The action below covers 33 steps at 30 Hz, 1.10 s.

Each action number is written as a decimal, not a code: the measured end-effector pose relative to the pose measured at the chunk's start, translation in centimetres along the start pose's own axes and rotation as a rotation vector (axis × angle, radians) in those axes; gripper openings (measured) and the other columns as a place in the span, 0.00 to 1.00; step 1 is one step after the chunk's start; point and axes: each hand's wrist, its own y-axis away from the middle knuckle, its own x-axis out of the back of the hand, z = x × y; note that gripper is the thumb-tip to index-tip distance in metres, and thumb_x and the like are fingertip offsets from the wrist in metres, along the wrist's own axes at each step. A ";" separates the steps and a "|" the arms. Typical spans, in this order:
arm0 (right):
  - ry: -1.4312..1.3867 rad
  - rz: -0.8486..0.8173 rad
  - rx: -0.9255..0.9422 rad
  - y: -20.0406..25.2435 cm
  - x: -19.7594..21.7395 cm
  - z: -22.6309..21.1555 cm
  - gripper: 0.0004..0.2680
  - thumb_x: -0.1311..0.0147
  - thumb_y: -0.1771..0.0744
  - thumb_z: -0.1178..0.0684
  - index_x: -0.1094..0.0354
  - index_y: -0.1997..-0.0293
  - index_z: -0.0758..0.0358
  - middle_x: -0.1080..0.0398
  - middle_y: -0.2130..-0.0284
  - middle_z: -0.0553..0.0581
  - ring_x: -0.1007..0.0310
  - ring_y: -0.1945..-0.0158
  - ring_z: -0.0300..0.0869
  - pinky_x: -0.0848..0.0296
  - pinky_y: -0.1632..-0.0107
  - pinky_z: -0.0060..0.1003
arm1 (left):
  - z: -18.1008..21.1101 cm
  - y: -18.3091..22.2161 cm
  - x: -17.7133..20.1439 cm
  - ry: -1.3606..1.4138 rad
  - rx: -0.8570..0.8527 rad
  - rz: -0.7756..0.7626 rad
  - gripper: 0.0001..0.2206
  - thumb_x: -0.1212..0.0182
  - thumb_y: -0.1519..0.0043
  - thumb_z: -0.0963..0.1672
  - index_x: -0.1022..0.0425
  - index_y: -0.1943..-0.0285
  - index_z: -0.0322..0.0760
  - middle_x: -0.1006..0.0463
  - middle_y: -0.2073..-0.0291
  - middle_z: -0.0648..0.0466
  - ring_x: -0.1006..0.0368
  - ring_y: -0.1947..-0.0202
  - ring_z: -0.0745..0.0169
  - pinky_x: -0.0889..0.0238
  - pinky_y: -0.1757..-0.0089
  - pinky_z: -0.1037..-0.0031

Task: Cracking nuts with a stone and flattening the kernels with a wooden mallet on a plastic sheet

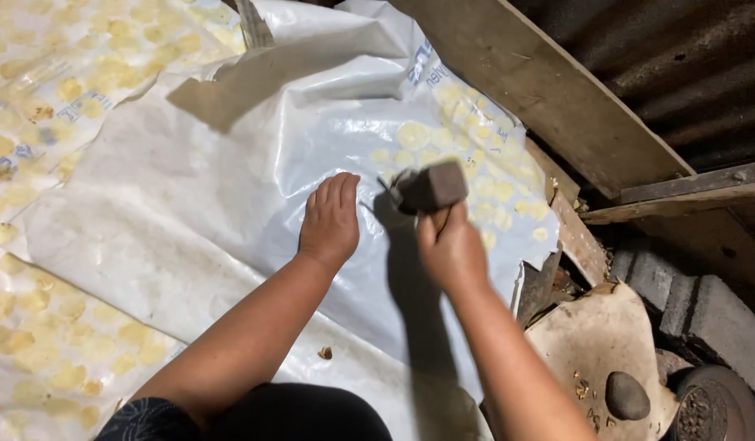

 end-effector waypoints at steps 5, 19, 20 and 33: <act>0.007 -0.110 0.028 -2.9 -2.6 2.5 0.17 0.54 0.31 0.42 0.40 0.49 0.70 0.26 0.67 0.80 0.25 0.57 0.74 0.26 0.56 0.66 | -0.5 -0.2 -0.7 -0.010 -0.001 -0.004 0.21 0.67 0.31 0.37 0.41 0.30 0.37 0.32 0.41 0.47 0.37 0.37 0.46 0.42 0.43 0.58; -0.062 -0.095 -0.093 1.8 -3.5 5.1 0.17 0.55 0.32 0.38 0.40 0.49 0.64 0.25 0.60 0.78 0.26 0.50 0.73 0.29 0.47 0.67 | -0.2 -0.1 -0.3 0.041 -0.062 -0.023 0.21 0.61 0.36 0.37 0.36 0.33 0.35 0.31 0.41 0.44 0.36 0.37 0.41 0.42 0.42 0.54; -0.035 0.020 -0.069 4.1 -5.0 7.4 0.14 0.51 0.33 0.41 0.40 0.53 0.62 0.25 0.67 0.71 0.25 0.60 0.69 0.28 0.56 0.62 | 0.2 -0.4 -0.2 0.077 -0.006 0.001 0.20 0.57 0.38 0.37 0.34 0.35 0.33 0.30 0.41 0.44 0.36 0.37 0.42 0.44 0.40 0.56; -0.108 0.034 -0.416 10.6 -3.8 17.5 0.16 0.48 0.34 0.37 0.34 0.54 0.59 0.23 0.71 0.67 0.24 0.67 0.65 0.28 0.62 0.55 | -1.5 -2.4 -0.9 -0.271 0.006 -0.311 0.37 0.62 0.36 0.63 0.46 0.21 0.45 0.49 0.21 0.52 0.60 0.21 0.45 0.69 0.32 0.41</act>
